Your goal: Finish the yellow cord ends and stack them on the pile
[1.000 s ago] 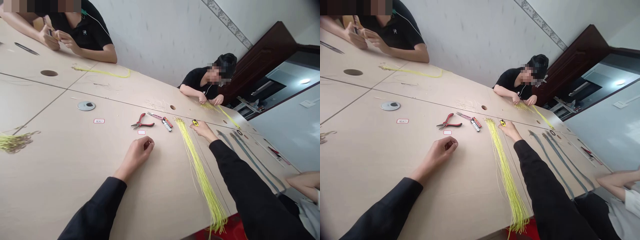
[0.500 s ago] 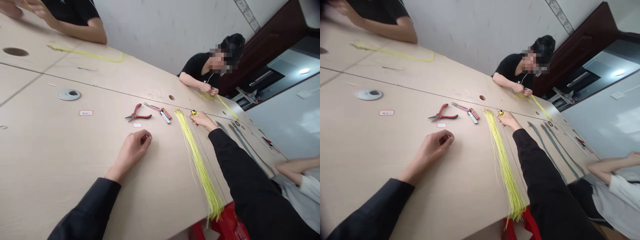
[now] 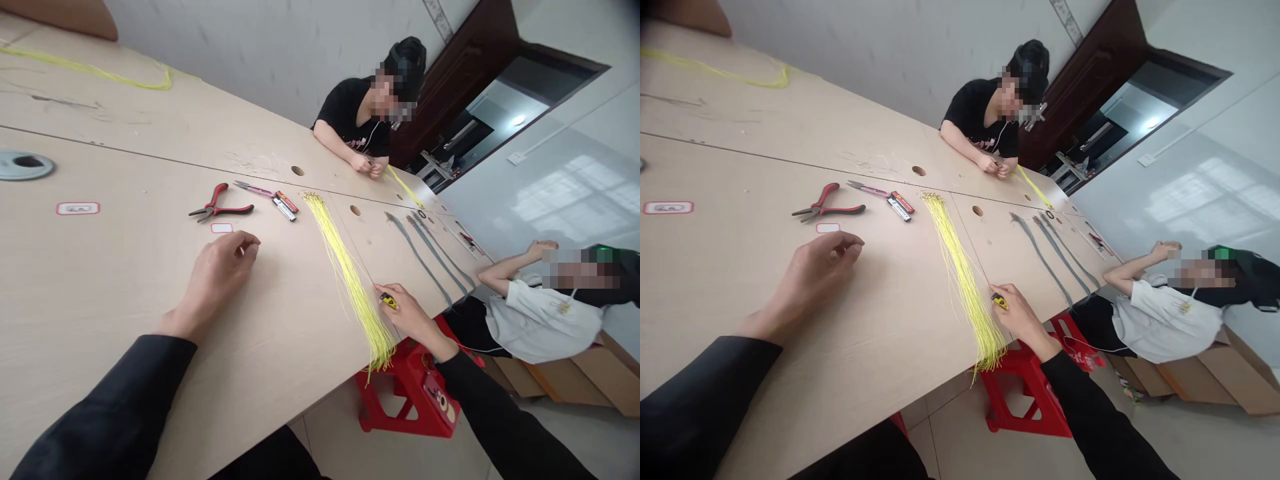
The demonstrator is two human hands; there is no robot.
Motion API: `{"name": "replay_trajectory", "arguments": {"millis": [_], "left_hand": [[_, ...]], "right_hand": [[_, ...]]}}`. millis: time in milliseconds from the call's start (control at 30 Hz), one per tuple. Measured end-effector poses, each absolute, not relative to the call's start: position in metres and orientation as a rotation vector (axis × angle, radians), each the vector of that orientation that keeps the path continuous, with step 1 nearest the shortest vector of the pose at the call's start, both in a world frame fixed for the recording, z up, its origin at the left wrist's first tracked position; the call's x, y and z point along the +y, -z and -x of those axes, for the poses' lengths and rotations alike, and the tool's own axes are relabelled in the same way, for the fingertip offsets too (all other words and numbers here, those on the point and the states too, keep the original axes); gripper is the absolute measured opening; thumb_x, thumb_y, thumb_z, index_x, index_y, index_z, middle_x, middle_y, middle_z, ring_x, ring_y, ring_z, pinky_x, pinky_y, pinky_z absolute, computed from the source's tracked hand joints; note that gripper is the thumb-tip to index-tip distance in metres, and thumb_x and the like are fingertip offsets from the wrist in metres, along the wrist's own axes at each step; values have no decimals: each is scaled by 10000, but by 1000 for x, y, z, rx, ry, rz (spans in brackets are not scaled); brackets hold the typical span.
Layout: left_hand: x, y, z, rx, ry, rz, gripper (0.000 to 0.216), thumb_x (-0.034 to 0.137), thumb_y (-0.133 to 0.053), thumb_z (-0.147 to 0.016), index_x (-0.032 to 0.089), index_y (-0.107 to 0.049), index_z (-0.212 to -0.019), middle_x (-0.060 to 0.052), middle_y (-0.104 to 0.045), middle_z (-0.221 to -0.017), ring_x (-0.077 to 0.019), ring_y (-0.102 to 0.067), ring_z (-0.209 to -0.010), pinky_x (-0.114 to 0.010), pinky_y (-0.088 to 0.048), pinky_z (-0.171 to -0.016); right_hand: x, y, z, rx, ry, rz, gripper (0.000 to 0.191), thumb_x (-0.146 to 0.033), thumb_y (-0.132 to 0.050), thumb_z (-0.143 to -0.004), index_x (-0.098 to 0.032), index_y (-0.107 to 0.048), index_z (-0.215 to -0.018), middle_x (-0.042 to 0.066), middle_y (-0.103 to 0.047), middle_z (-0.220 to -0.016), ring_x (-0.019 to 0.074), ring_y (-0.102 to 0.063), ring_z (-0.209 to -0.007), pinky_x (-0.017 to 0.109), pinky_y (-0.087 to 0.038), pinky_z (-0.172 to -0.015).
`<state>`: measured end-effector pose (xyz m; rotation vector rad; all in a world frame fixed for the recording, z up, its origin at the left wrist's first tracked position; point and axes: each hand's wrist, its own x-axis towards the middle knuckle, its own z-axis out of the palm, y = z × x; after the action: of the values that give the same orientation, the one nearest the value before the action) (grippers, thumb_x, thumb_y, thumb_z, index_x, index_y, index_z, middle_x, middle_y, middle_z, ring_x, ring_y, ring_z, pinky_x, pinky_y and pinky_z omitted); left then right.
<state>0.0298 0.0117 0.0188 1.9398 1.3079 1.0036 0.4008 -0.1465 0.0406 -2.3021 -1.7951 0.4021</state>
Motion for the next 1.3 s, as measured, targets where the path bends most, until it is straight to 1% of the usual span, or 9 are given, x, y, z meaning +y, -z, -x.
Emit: {"name": "replay_trajectory", "arguments": {"millis": [167,267,433,667,800,900,1000,1133,1300], "left_hand": [[6,-10,-112,833,-894,-2428,408,217,-383,-969,153,-572,-1325,-155,-540,-1413,-276,-503,-1295,-421,-404,-1092],[4,-4,-166,702,-685,-2571,464,211,-402,-974,157,-500,-1424,-153,-429,-1541,-294,-382,-1429,-465,-317,-1173],[9,4,-208,606,-530,-2646,506,408,-330,-1030,214,-482,-1471,-104,-377,-1594,-309,-278,-1497,-498,-206,-1227],[11,12,-214,585,-467,-2626,508,434,-305,-1026,256,-508,-1456,-54,-418,-1577,-269,-297,-1492,-489,-157,-1241],[10,12,-215,600,-452,-2635,521,440,-294,-1024,257,-493,-1469,-52,-396,-1589,-270,-283,-1498,-494,-142,-1244],[8,9,-215,627,-409,-2670,528,441,-273,-1027,260,-477,-1479,-49,-374,-1602,-268,-270,-1503,-495,-135,-1244],[7,7,-214,639,-371,-2676,524,428,-271,-1031,257,-465,-1487,-49,-360,-1609,-265,-261,-1507,-492,-123,-1247],[7,7,-213,628,-387,-2665,512,419,-290,-1033,254,-472,-1482,-58,-362,-1608,-267,-267,-1505,-504,-124,-1249],[2,3,-213,677,-312,-2750,514,420,-257,-1042,263,-445,-1494,-61,-363,-1607,-275,-267,-1503,-535,-147,-1235]], "right_hand": [[-154,-36,-381,-1812,-389,2272,469,-224,-501,-874,-190,-639,-1321,120,-620,-1192,231,-621,-1112,366,-526,-949],[-153,-44,-371,-1800,-507,2210,446,-227,-491,-892,-222,-642,-1312,104,-628,-1219,215,-625,-1130,330,-544,-907],[-155,-56,-360,-1758,-687,2096,392,-290,-500,-931,-215,-651,-1284,102,-634,-1271,210,-607,-1188,344,-506,-999],[-171,-50,-370,-1635,-539,2278,392,-287,-511,-882,-187,-646,-1237,134,-630,-1269,261,-599,-1211,385,-511,-986],[-187,-58,-361,-1629,-734,2403,434,-312,-492,-891,-219,-588,-1304,104,-687,-1166,228,-697,-878,341,-561,-730],[-194,-68,-354,-1621,-844,2414,363,-379,-473,-917,-220,-623,-1206,68,-727,-974,203,-665,-697,314,-521,-628],[-200,-74,-354,-1626,-847,2373,340,-434,-449,-934,-194,-661,-1048,76,-722,-894,227,-667,-767,330,-519,-702],[-210,-73,-357,-1593,-969,2403,348,-458,-454,-916,-205,-676,-1003,63,-716,-829,239,-669,-763,343,-520,-714],[-228,-61,-368,-1590,-786,2361,338,-504,-480,-854,-239,-684,-906,95,-746,-958,273,-708,-880,354,-550,-755]]}}
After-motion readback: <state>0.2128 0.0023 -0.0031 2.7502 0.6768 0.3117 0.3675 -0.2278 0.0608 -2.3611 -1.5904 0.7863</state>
